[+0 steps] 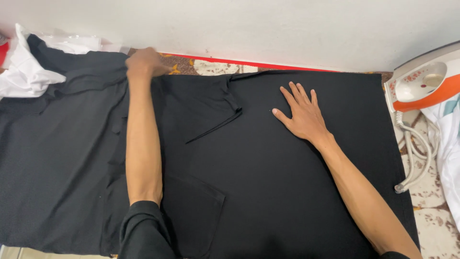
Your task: Ironing a black t-shirt on an ironing board to remove wrinkles.
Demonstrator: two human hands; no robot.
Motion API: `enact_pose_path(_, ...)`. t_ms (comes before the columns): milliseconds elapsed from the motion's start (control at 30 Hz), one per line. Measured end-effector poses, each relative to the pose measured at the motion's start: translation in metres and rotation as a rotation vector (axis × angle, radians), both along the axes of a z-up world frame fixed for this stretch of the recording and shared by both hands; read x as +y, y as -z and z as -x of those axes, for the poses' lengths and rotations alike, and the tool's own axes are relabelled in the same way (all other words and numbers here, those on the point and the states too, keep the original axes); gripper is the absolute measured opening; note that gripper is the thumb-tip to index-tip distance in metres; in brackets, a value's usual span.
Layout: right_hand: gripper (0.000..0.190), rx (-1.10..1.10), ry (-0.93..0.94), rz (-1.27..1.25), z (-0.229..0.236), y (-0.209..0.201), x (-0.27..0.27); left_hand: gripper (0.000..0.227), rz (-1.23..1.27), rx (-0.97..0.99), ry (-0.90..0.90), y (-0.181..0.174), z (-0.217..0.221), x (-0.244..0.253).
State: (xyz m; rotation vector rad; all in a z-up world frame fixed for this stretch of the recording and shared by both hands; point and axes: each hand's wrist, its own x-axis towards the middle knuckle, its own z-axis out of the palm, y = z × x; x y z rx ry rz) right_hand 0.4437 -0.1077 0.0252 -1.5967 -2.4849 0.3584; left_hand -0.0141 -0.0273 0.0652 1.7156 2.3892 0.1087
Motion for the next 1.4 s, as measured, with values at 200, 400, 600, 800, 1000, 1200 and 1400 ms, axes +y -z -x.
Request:
enact_pose_path(200,0.073,0.020,-0.005,0.004,0.000,-0.002,-0.001,0.041,-0.087,-0.314,0.524,-0.027,-0.125,-0.019)
enact_pose_path(400,0.073,0.025,-0.018,-0.011,-0.002,0.000,0.000,0.027,-0.367,0.003,0.696,0.086,-0.167,0.043)
enact_pose_path(600,0.073,0.024,-0.026,-0.032,-0.004,0.004,0.001,0.022,-0.635,-0.100,0.631,0.101,-0.163,0.037)
enact_pose_path(800,0.072,0.017,-0.023,-0.019,-0.003,0.002,0.001,0.017,-0.634,-0.204,0.570,0.092,-0.160,0.030)
enact_pose_path(1000,0.072,0.024,-0.021,-0.024,-0.002,0.000,-0.001,0.020,-0.476,-0.423,0.632,0.042,-0.142,0.014)
enact_pose_path(1200,0.065,0.111,-0.041,-0.050,0.000,-0.005,-0.004,0.026,-0.283,-0.469,0.521,0.027,-0.097,0.005)
enact_pose_path(1400,0.052,0.191,-0.185,-0.084,0.024,-0.013,-0.021,0.029,-0.292,-0.510,0.499,0.043,-0.102,0.011)
